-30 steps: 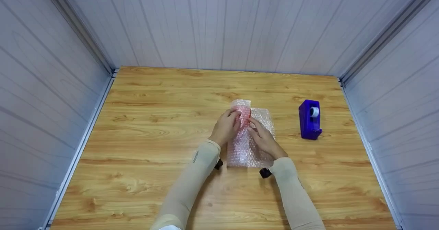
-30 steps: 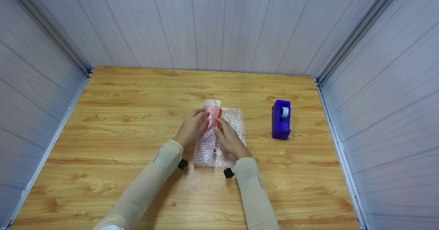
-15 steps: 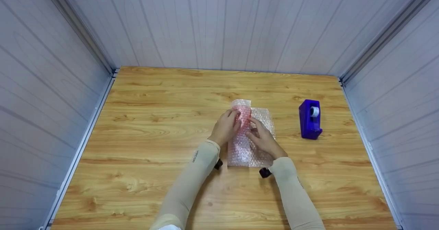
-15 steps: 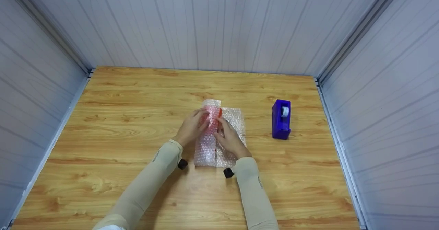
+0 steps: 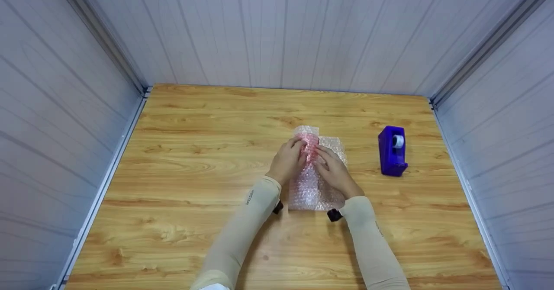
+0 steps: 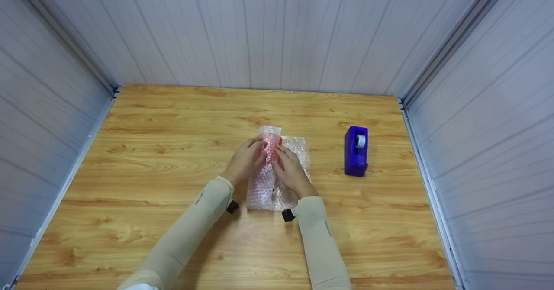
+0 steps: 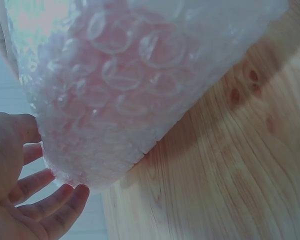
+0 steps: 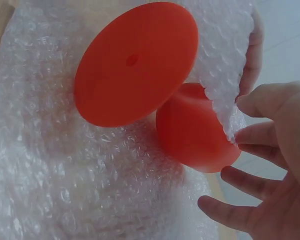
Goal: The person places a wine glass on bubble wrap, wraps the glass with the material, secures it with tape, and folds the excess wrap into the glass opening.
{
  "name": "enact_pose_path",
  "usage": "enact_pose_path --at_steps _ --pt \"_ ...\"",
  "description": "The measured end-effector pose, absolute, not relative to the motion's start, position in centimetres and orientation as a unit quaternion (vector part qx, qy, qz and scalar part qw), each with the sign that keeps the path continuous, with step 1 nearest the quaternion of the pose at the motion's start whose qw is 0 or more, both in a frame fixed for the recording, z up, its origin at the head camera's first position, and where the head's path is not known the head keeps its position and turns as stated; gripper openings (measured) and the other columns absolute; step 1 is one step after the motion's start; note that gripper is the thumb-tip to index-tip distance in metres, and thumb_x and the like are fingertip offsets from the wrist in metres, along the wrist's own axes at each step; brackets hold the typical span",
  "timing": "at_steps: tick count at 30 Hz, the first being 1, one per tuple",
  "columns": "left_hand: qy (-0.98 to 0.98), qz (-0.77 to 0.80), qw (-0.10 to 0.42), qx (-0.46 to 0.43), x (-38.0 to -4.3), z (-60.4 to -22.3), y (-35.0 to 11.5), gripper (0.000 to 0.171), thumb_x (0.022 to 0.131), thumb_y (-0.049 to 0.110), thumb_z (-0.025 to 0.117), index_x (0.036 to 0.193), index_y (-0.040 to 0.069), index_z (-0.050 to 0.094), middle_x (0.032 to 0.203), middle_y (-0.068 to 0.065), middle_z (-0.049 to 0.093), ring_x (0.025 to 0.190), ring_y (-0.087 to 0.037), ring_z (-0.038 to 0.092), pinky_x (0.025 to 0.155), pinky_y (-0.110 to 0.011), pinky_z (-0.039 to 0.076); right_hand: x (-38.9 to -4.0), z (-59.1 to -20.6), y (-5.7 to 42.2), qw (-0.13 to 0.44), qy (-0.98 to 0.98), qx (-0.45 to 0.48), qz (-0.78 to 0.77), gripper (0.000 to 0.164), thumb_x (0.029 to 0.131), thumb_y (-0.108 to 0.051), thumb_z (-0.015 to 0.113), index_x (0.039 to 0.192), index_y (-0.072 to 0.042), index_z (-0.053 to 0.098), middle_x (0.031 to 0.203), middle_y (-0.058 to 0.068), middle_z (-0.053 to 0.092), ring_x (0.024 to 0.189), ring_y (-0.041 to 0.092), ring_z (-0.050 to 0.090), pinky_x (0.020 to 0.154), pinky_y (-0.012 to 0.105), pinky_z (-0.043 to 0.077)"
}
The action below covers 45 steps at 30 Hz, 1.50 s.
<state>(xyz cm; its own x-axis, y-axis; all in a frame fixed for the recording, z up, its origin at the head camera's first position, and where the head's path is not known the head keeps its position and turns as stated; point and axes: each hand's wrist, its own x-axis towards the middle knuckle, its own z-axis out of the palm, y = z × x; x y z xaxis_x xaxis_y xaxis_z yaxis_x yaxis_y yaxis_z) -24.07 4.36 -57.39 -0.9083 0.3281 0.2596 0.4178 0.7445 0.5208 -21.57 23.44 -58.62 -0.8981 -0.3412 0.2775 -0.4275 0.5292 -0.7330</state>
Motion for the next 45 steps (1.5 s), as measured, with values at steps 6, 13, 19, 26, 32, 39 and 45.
enact_pose_path --at_steps 6,13,19,26,32,39,45 --pt "-0.929 -0.310 0.065 -0.193 -24.0 -57.4 4.1 0.036 0.100 0.022 0.062 0.132 0.007 0.059 0.140 -0.014 0.055 0.119 -0.033 0.058 0.103 -0.042 0.046 -21.5 -58.8 23.6 0.016 -0.868 0.208 0.450 0.044 0.102 -0.009 0.057 0.144 0.003 0.048 0.147 0.019 0.046 0.118 0.038 0.058 0.096 0.043 0.052" --pt "-0.925 -0.312 0.083 -0.198 -24.0 -57.5 4.1 0.036 0.099 0.021 0.064 0.131 0.005 0.061 0.136 -0.015 0.058 0.118 -0.033 0.059 0.104 -0.042 0.045 -21.5 -58.8 23.8 0.007 -0.862 0.208 0.462 0.051 0.102 -0.012 0.059 0.149 -0.001 0.043 0.148 0.020 0.045 0.113 0.037 0.061 0.092 0.047 0.053" --pt "-0.920 -0.329 0.094 -0.193 -23.8 -57.8 4.3 0.034 0.099 0.024 0.065 0.129 0.009 0.064 0.140 -0.022 0.051 0.117 -0.036 0.057 0.097 -0.045 0.049 -21.6 -58.8 24.0 0.039 -0.862 0.219 0.455 0.043 0.100 -0.006 0.059 0.142 0.002 0.053 0.143 0.022 0.049 0.120 0.041 0.055 0.093 0.048 0.053" --pt "-0.911 -0.348 0.099 -0.200 -23.7 -58.0 4.4 0.036 0.099 0.026 0.066 0.130 0.009 0.065 0.131 -0.024 0.058 0.116 -0.039 0.059 0.099 -0.050 0.048 -21.2 -59.6 24.3 0.010 -0.845 0.200 0.495 0.049 0.100 -0.006 0.061 0.147 0.000 0.046 0.148 0.021 0.043 0.110 0.039 0.061 0.094 0.047 0.053" --pt "-0.908 -0.352 0.106 -0.202 -23.7 -57.9 4.4 0.034 0.097 0.023 0.068 0.128 0.008 0.065 0.128 -0.025 0.059 0.114 -0.039 0.061 0.096 -0.050 0.050 -20.6 -59.7 24.3 -0.021 -0.846 0.185 0.500 0.056 0.102 -0.011 0.058 0.154 -0.009 0.038 0.157 0.017 0.034 0.107 0.036 0.064 0.093 0.047 0.053" --pt "-0.907 -0.353 0.102 -0.204 -23.9 -57.6 4.4 0.033 0.098 0.021 0.067 0.129 0.008 0.065 0.129 -0.025 0.058 0.113 -0.041 0.061 0.095 -0.051 0.051 -20.5 -59.5 24.2 -0.037 -0.853 0.174 0.491 0.060 0.102 -0.015 0.059 0.157 -0.013 0.035 0.158 0.013 0.033 0.109 0.031 0.063 0.095 0.043 0.052" --pt "-0.910 -0.357 0.084 -0.192 -23.7 -57.6 4.7 0.035 0.098 0.024 0.066 0.131 0.011 0.064 0.133 -0.024 0.056 0.115 -0.041 0.059 0.096 -0.051 0.050 -20.5 -59.5 24.2 -0.005 -0.852 0.194 0.485 0.055 0.100 -0.007 0.059 0.152 -0.004 0.040 0.154 0.020 0.037 0.106 0.036 0.064 0.093 0.045 0.053"
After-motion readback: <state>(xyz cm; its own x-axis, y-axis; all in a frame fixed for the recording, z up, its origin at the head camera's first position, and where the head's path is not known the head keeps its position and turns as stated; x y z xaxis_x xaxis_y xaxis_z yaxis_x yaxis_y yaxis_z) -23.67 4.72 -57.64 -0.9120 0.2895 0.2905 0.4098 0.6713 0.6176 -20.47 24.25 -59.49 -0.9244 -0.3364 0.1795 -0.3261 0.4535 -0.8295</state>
